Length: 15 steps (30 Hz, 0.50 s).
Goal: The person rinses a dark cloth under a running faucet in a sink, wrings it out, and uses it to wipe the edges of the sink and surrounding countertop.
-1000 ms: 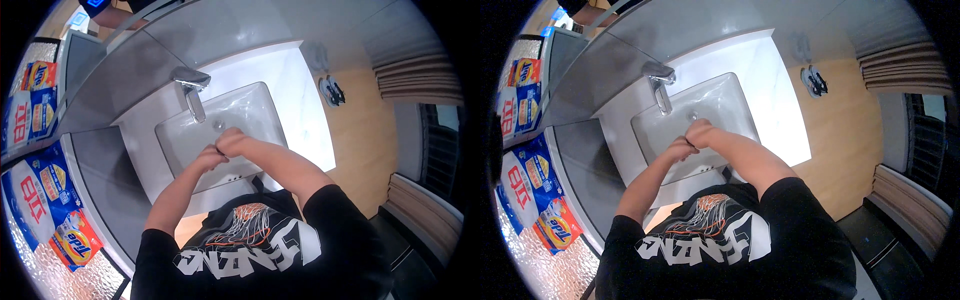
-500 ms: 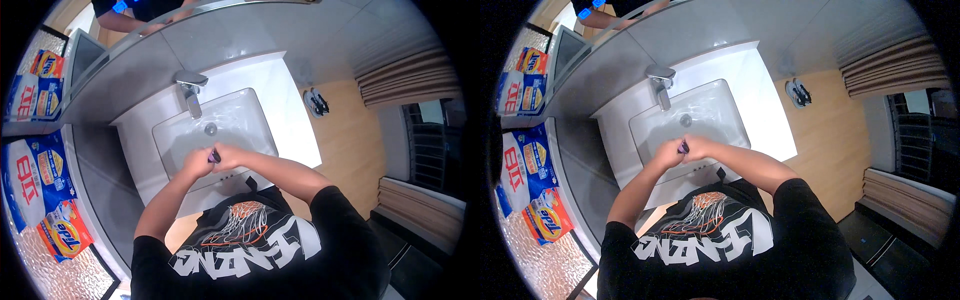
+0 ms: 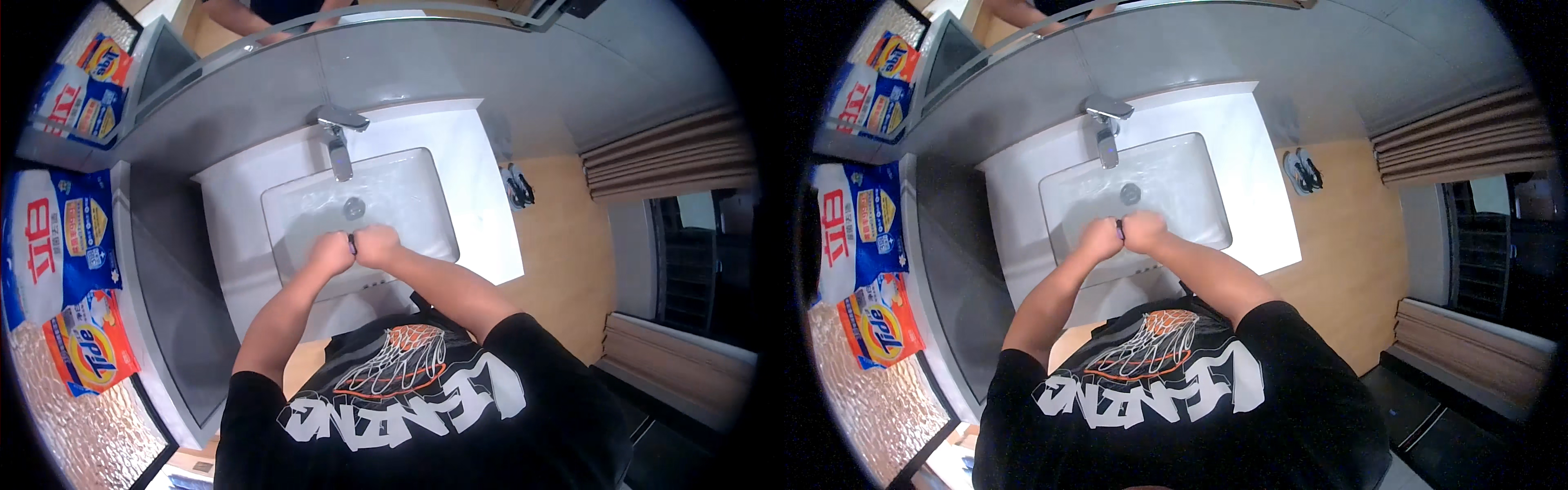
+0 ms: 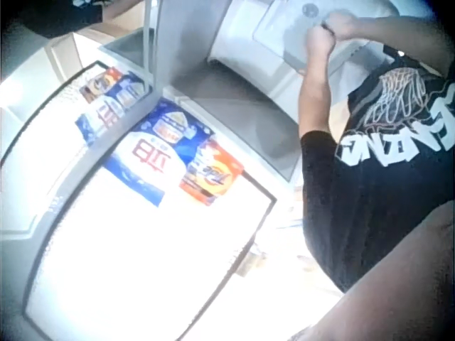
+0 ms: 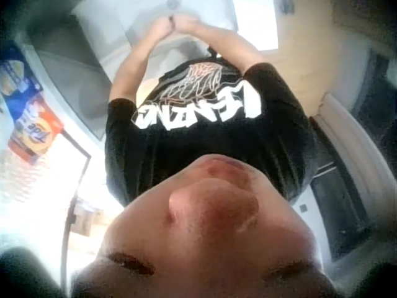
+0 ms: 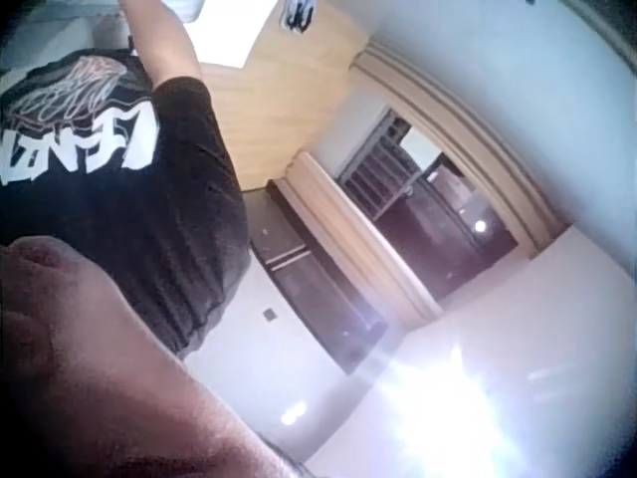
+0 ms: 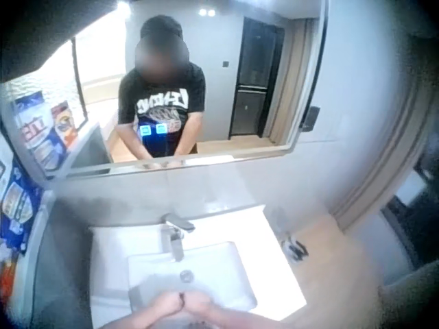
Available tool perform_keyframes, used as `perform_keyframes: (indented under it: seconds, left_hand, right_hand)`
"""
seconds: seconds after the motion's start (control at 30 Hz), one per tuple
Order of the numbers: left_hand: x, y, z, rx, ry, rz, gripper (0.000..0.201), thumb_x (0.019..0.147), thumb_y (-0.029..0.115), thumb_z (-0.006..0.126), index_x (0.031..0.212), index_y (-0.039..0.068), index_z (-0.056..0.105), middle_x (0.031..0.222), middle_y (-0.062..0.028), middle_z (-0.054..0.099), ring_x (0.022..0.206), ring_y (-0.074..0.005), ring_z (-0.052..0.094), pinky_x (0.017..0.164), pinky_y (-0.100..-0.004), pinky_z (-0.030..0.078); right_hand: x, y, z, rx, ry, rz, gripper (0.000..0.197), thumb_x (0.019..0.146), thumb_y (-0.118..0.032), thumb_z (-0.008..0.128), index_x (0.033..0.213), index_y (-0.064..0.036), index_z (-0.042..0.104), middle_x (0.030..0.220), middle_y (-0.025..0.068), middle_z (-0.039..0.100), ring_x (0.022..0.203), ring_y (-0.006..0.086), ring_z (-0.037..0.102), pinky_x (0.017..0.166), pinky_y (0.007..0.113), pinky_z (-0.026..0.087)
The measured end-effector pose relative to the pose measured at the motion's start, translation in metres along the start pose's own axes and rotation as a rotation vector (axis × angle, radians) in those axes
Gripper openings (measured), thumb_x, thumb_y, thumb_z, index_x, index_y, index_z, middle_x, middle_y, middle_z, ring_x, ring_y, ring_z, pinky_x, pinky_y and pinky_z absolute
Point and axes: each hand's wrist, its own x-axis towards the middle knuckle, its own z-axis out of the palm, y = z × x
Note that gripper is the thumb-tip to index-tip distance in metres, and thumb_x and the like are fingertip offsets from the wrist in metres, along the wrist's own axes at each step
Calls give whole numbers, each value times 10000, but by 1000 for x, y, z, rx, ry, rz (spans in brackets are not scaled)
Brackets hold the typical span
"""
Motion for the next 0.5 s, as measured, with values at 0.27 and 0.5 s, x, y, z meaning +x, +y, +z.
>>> perform_keyframes:
  seconds: [0.27, 0.5]
  left_hand:
    - [-7, 10, 6, -302, -93, 74, 192, 686, 187, 630, 749, 8, 658, 770, -236, 642, 766, -433, 628, 685, -451, 515]
    - [-38, 31, -39, -606, -123, 23, 507, 698, 306, 739, 1081, 8, 592, 992, -177, 666, 929, -265, 644, 836, -372, 493]
  right_hand:
    - [-5, 17, -7, -223, -1, -246, 142, 728, -200, 612, 829, -118, 670, 814, 131, 701, 775, 326, 691, 674, 452, 544]
    - [-37, 15, -43, -36, 139, -224, 282, 698, -154, 685, 960, -83, 610, 937, 170, 677, 895, 361, 658, 735, 468, 526]
